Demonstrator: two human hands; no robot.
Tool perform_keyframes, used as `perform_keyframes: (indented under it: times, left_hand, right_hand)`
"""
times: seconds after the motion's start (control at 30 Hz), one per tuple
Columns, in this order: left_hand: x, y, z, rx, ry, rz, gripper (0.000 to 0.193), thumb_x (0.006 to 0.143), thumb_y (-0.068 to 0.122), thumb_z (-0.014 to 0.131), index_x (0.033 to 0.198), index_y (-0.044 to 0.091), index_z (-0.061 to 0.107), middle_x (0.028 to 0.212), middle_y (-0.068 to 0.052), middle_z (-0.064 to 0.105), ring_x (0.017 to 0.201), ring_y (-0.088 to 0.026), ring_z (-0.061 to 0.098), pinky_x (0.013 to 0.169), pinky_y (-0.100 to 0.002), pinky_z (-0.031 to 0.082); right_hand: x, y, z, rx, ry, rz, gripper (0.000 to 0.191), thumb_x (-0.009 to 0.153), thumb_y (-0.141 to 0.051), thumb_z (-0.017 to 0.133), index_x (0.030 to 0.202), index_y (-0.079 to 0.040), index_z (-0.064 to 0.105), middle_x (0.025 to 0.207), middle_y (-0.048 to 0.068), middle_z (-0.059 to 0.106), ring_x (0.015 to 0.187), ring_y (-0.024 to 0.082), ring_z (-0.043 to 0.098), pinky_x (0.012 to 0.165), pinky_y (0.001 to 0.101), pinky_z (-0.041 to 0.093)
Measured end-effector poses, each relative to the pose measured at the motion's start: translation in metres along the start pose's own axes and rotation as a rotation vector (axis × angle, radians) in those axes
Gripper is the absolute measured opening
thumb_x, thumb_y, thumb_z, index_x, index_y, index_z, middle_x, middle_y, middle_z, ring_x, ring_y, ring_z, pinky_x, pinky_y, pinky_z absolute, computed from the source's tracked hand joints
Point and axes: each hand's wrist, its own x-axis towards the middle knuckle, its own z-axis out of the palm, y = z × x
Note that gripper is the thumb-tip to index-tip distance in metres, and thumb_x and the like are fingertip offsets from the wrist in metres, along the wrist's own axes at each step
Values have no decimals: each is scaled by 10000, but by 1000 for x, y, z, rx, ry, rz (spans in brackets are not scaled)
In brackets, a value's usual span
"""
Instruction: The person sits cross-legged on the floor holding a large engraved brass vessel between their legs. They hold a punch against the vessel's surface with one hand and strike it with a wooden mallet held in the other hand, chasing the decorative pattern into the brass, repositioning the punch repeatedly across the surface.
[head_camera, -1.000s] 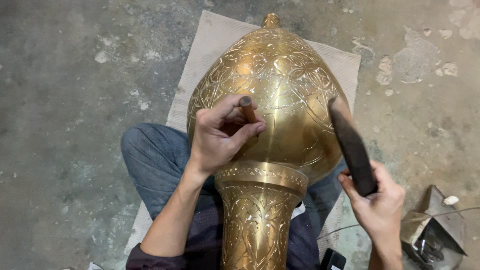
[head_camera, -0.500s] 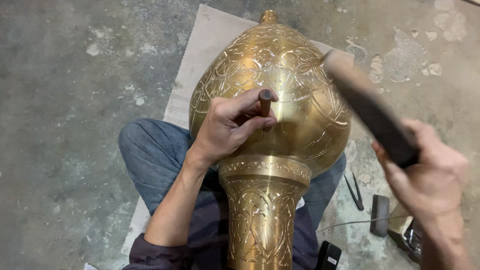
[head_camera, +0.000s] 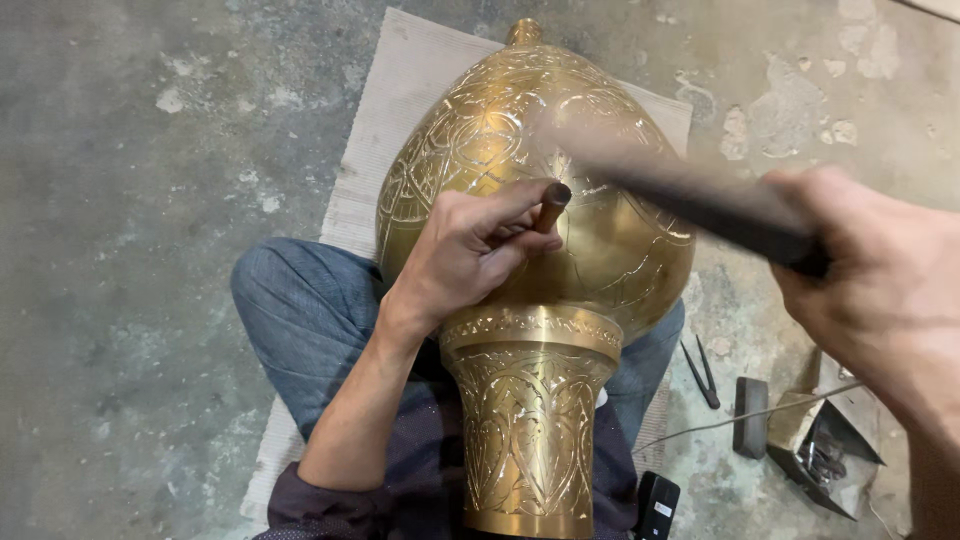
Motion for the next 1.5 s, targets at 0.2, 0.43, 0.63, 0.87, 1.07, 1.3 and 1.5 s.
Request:
perform_keyframes:
  times: [0.2, 0.43, 0.63, 0.87, 1.07, 1.3, 1.5]
  left_hand:
    - [-6, 1, 1, -27, 34, -32, 435, 913, 37, 806, 1314, 18, 639, 887, -84, 757, 752, -107, 746, 697, -257, 605]
    - [-7, -4, 0, 0, 42, 11, 453, 916, 67, 815, 1332, 31, 638, 941, -86, 775, 772, -108, 752, 688, -264, 600]
    - [-11, -5, 3, 60, 69, -54, 387, 913, 102, 833, 1263, 57, 676, 898, -76, 785, 724, -96, 755, 642, -258, 576]
    - [-17, -7, 5, 3, 106, -27, 308, 942, 72, 786, 1234, 101, 693, 885, -31, 775, 744, -71, 737, 653, -251, 606]
    - [-21, -4, 9, -33, 181, -64, 354, 932, 90, 806, 1257, 77, 665, 800, -23, 718, 641, -68, 662, 584, -266, 550]
    - [-29, -5, 14, 19, 215, -59, 336, 953, 116, 788, 1266, 76, 676, 805, -27, 736, 624, -81, 684, 573, -254, 566]
    - [-33, -9, 17, -38, 242, -34, 198, 996, 129, 749, 1178, 88, 681, 826, -22, 746, 651, -78, 711, 602, -250, 586]
  right_hand:
    - [10, -18, -12, 513, -79, 112, 287, 927, -39, 675, 1205, -74, 613, 914, 34, 682, 749, 92, 644, 632, 232, 521]
    - [6, -19, -11, 417, -42, 103, 240, 921, 48, 685, 1141, -35, 637, 841, 79, 655, 655, 139, 618, 537, 269, 521]
    - [8, -21, -12, 61, 7, -99, 204, 952, 32, 682, 1152, 30, 642, 800, 146, 662, 609, 184, 614, 500, 313, 482]
    - [10, -18, -4, -225, -191, -83, 261, 967, -69, 719, 1225, -73, 679, 791, 98, 695, 549, 183, 631, 477, 328, 495]
    - [8, -17, -8, 50, -26, -3, 407, 923, -11, 731, 1300, 48, 593, 887, 182, 682, 667, 213, 651, 541, 294, 503]
    - [23, -43, -21, 205, -51, -40, 256, 1021, 2, 709, 1245, -46, 596, 916, 131, 650, 743, 168, 652, 694, 282, 535]
    - [28, -45, -19, -141, -211, -36, 303, 949, -5, 681, 1242, -65, 639, 900, 129, 703, 655, 190, 670, 581, 321, 557]
